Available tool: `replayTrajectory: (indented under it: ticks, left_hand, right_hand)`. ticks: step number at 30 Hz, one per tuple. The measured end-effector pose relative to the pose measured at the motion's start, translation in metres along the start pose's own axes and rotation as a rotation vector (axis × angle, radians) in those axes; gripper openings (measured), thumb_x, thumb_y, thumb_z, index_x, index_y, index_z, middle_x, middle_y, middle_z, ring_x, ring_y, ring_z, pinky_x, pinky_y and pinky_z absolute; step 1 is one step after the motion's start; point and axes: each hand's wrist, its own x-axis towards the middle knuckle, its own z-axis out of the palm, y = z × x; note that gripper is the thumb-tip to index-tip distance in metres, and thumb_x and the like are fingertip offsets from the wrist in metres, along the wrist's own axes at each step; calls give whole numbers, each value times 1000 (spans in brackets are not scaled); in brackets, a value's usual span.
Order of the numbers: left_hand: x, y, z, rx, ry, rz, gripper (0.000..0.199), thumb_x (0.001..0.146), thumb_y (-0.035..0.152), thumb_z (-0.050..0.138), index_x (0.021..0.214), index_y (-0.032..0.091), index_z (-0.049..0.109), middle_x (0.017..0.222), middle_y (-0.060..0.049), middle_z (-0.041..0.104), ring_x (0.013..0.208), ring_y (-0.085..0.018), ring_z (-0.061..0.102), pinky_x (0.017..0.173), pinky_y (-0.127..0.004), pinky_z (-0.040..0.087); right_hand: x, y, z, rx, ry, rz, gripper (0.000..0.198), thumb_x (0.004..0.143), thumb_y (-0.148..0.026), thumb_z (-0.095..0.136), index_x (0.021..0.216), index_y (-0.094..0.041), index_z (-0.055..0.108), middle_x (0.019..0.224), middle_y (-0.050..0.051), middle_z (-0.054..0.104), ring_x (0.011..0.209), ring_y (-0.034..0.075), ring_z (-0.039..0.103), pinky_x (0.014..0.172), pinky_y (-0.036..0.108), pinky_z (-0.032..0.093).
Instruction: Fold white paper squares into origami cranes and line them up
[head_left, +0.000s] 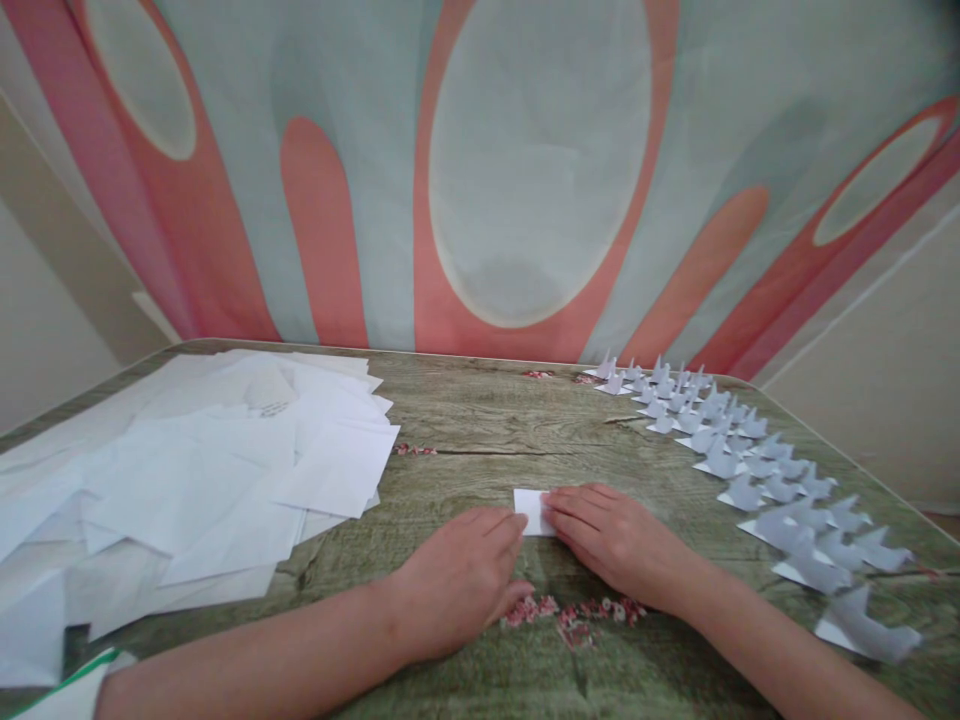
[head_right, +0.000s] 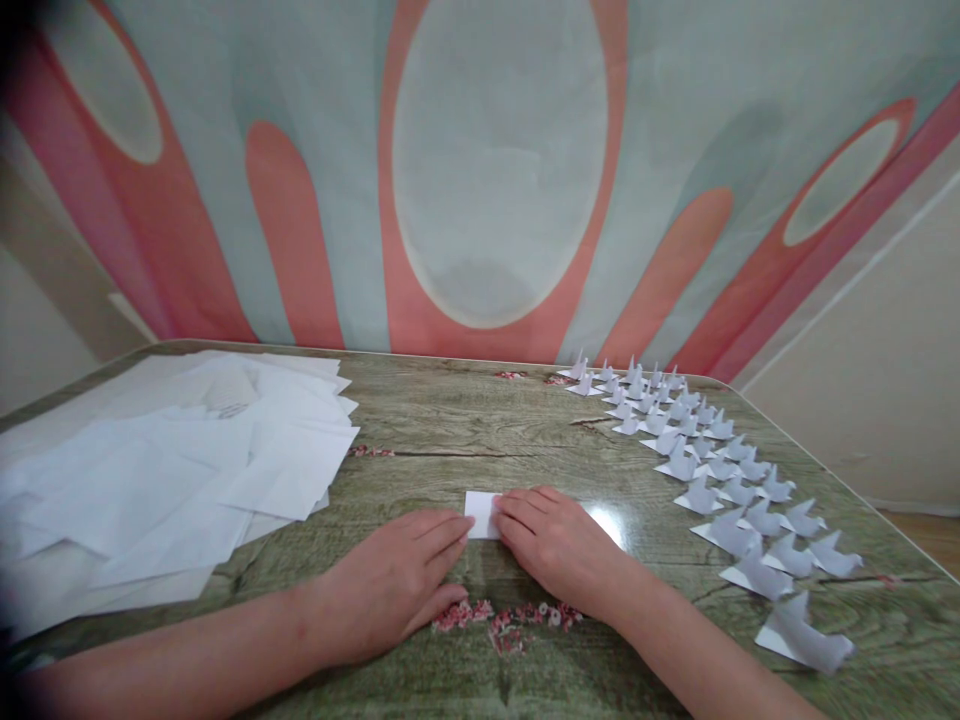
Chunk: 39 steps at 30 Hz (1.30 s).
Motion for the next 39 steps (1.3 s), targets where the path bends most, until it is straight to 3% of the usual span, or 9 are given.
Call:
replayTrajectory:
  ticks: [6,12,17,27,39]
  left_hand:
    - [2,-10,1,-117,58,43,28,91,30,39,104,14,58,107,-8,63,99,-20,56,91,-34,42]
    - [5,-10,-3,-133,17,42,22,90,28,41,103,18,55,101,-7,62,97,-19,56,88,-36,43]
    - [5,-7,-1,-112,5,50,26,89,30,43,108,14,53,100,-9,61,98,-22,54,88,-38,43]
    - [4,-5,0,-103,35,62,30,86,31,51,108,12,53,101,-9,60,99,-22,53,90,-37,42]
    - [6,-1,0,-34,-55,4,46,84,37,53,121,11,46,103,-9,55,98,-23,50,88,-37,42]
  right_hand:
    - [1,-2,1,-58,36,-47,23,87,-11,42,101,-12,60,105,14,65,98,23,59,82,39,48]
    - [3,-2,2,-33,65,-28,23,87,-10,40,98,-13,60,98,12,66,92,22,60,79,38,46]
    - [5,0,8,84,78,81,17,88,-13,43,93,-16,59,90,8,65,89,19,58,78,36,45]
    - [8,3,10,602,125,369,8,87,-21,51,85,-20,58,94,5,58,89,17,54,80,33,44]
    - [14,5,10,672,104,426,11,87,-21,50,79,-19,57,89,4,58,85,16,54,79,31,44]
